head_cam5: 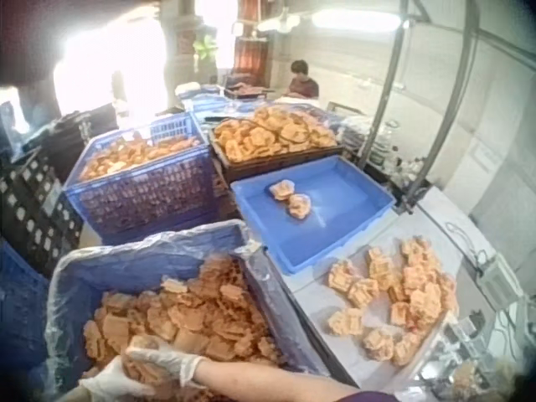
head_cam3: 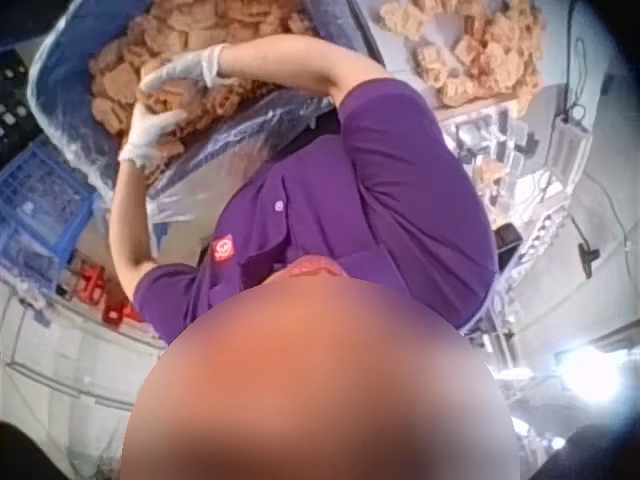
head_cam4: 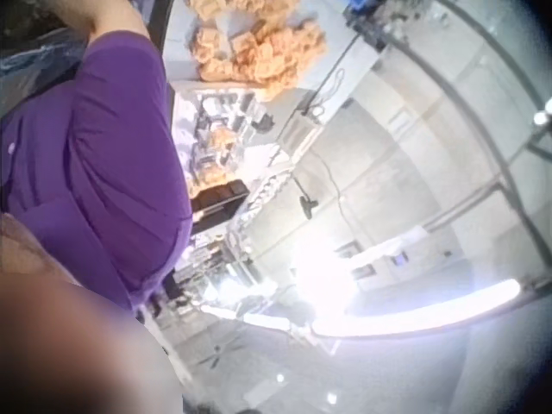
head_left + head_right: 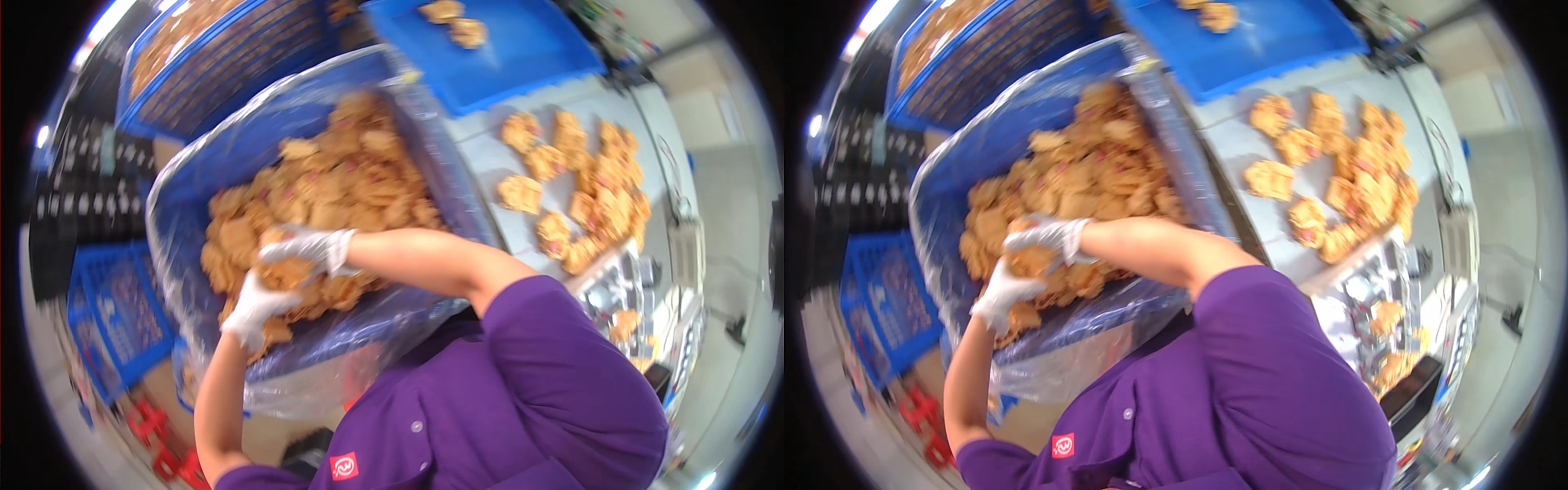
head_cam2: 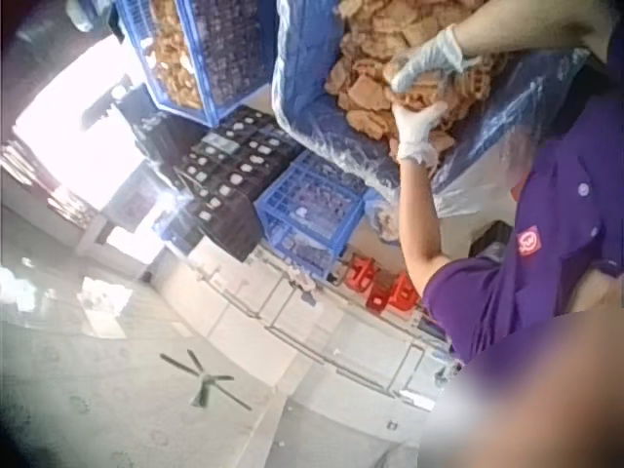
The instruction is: Testing and inspecting plastic toy components on a factory assembly line fixture.
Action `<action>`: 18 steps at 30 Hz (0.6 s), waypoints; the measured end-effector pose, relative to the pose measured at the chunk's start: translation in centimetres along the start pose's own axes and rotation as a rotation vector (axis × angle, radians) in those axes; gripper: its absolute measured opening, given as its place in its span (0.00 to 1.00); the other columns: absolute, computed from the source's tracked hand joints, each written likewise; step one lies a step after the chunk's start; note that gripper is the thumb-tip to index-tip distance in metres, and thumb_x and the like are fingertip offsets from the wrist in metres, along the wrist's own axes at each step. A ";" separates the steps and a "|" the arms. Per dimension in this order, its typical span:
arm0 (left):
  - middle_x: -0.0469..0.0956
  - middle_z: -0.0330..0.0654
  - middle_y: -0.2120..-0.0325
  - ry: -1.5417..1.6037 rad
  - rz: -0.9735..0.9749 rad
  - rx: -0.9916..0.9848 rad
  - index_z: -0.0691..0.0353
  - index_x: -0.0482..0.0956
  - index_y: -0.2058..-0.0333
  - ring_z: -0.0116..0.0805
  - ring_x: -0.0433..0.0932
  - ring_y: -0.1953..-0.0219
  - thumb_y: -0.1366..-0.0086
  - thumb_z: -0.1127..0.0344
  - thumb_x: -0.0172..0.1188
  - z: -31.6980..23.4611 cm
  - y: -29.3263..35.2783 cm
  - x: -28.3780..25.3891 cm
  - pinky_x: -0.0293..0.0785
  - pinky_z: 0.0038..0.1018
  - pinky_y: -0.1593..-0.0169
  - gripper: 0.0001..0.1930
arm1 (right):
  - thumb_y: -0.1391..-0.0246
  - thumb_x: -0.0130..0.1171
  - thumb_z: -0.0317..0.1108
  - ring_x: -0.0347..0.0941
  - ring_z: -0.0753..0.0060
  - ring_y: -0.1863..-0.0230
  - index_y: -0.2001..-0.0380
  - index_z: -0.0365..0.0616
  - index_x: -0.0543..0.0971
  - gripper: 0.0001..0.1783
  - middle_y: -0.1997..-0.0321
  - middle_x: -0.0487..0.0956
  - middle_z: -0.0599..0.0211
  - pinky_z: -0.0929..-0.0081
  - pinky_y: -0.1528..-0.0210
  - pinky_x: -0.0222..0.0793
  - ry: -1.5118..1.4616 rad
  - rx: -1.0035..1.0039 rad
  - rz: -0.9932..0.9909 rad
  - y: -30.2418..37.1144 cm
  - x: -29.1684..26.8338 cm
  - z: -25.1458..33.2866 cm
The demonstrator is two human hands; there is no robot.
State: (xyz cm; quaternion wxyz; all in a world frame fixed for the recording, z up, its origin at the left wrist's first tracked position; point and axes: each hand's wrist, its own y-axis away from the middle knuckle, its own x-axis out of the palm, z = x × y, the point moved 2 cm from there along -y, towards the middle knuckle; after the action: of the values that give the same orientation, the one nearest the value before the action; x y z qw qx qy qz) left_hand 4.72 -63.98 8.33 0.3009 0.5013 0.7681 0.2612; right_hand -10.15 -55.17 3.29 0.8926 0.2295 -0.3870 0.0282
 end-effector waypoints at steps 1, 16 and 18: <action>0.79 0.42 0.55 -0.066 -0.043 0.055 0.66 0.67 0.42 0.31 0.80 0.57 0.57 0.72 0.77 0.7 0.5 -0.9 0.79 0.28 0.54 0.42 | 0.58 0.78 0.52 0.73 0.72 0.45 0.41 0.55 0.71 0.42 0.47 0.77 0.70 0.64 0.48 0.75 0.008 -0.031 -0.042 1.4 2.2 1.5; 0.64 0.45 0.39 0.045 0.617 0.860 0.54 0.53 0.33 0.39 0.68 0.37 0.45 0.78 0.70 -27.2 0.2 24.3 0.72 0.41 0.37 0.45 | 0.58 0.75 0.32 0.71 0.83 0.52 0.51 0.47 0.71 0.30 0.56 0.72 0.76 0.84 0.51 0.71 0.174 -1.132 -0.559 36.1 -0.4 12.5; 0.66 0.43 0.40 0.161 0.746 0.674 0.56 0.54 0.34 0.36 0.69 0.39 0.50 0.77 0.74 -26.8 -4.4 30.6 0.69 0.38 0.35 0.48 | 0.55 0.76 0.35 0.72 0.82 0.51 0.49 0.48 0.71 0.31 0.54 0.74 0.75 0.80 0.50 0.72 0.185 -1.156 -0.740 40.3 -5.0 9.8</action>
State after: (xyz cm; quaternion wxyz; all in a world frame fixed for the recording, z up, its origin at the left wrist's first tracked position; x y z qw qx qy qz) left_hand -27.07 -39.88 17.44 -0.0514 0.7889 0.5993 0.1263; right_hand -29.50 -22.75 21.28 0.8519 -0.1696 -0.1582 -0.4695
